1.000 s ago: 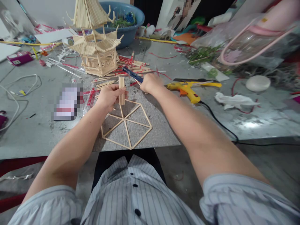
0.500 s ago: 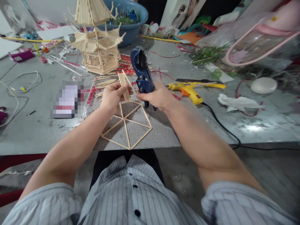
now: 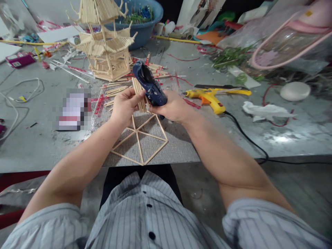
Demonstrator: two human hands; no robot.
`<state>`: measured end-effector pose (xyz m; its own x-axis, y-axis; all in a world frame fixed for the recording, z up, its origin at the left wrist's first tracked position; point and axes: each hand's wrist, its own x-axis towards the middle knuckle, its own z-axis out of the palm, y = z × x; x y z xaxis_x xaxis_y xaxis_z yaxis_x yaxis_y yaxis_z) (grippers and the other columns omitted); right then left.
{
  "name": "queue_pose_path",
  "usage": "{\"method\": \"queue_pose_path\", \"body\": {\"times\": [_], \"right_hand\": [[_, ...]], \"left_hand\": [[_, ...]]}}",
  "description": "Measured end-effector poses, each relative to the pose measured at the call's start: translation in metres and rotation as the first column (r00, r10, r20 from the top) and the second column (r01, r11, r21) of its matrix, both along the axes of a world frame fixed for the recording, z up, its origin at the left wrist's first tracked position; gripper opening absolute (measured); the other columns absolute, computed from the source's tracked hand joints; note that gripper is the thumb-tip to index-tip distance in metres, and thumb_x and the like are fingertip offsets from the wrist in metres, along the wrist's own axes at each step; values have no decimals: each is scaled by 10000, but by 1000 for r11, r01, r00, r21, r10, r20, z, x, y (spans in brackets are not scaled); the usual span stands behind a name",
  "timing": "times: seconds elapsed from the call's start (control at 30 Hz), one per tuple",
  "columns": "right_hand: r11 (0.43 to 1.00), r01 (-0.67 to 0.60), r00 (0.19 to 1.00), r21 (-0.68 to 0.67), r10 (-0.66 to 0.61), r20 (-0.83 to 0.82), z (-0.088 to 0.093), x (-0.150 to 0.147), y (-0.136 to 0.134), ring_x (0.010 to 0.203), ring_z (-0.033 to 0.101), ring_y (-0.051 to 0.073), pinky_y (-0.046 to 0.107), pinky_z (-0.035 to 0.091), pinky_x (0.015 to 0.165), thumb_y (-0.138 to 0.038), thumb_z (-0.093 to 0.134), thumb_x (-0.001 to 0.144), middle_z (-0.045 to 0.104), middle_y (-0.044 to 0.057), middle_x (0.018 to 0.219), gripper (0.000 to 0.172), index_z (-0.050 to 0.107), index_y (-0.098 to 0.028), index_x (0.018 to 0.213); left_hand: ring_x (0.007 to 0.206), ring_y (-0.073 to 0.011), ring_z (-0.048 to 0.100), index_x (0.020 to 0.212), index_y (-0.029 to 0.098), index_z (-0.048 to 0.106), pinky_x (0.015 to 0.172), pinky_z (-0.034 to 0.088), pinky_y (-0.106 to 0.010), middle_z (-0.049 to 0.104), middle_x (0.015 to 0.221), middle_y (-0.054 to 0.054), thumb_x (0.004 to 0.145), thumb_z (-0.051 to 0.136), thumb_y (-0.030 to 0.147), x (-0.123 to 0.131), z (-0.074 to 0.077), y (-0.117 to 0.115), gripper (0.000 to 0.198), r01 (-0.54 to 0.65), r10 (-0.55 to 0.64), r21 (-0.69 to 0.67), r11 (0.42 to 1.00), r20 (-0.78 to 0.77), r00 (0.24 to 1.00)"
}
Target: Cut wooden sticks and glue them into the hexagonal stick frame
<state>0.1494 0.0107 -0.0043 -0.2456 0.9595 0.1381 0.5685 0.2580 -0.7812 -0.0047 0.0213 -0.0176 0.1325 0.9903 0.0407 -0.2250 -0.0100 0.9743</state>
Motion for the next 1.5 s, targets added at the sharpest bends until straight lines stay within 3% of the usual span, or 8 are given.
{"method": "queue_pose_path", "body": {"times": [0.3, 0.7, 0.9, 1.07, 1.23, 1.5], "right_hand": [[998, 60, 997, -9, -60, 51, 1, -4, -2, 613, 502, 147, 298, 399, 595, -199, 661, 643, 540, -34, 617, 142, 522, -217, 670], [985, 172, 983, 30, -174, 64, -4, -9, -4, 758, 642, 226, 351, 472, 710, -147, 694, 630, 646, -4, 713, 167, 604, -214, 753], [997, 77, 997, 30, -77, 23, -7, -3, -3, 792, 651, 216, 355, 471, 743, -229, 797, 619, 697, 17, 853, 364, 607, -196, 928], [987, 63, 978, 146, -91, 188, -10, -1, -3, 935, 642, 281, 393, 452, 788, -296, 849, 580, 700, 58, 1013, 536, 606, -208, 1050], [974, 31, 975, 224, -79, 206, -14, -1, -3, 950, 639, 287, 399, 443, 796, -402, 816, 641, 697, 82, 1055, 524, 590, -209, 1073], [954, -16, 980, 300, -44, 194, -19, 5, -1, 974, 640, 286, 401, 445, 801, -496, 731, 729, 695, 92, 1082, 482, 577, -223, 1095]], "left_hand": [[496, -89, 595, 699, 152, 613, 492, 484, -184, 631, 582, 37, 797, 683, 95, 3, -5, 2, 133, -30, 30, 37, 999, 6, 1000], [471, -106, 599, 673, 139, 620, 455, 505, -203, 638, 556, 29, 729, 670, 22, 6, -7, 4, 138, -4, 7, -78, 997, 32, 999], [492, -89, 603, 657, 140, 600, 468, 473, -169, 615, 557, 34, 767, 668, 86, 0, -6, 11, 140, -12, 14, -24, 1000, 80, 997], [437, -48, 520, 601, 148, 546, 437, 408, -146, 554, 530, 69, 686, 721, 81, 0, -5, 12, 206, -105, 107, -24, 994, 164, 981], [449, -39, 498, 581, 162, 507, 416, 330, -126, 524, 518, 82, 647, 715, 83, 1, -6, 11, 232, -171, 172, -17, 985, 185, 968], [452, -47, 499, 572, 165, 487, 425, 357, -140, 536, 525, 69, 646, 712, 132, -1, 1, 8, 238, -96, 107, -71, 993, 168, 980]]}}
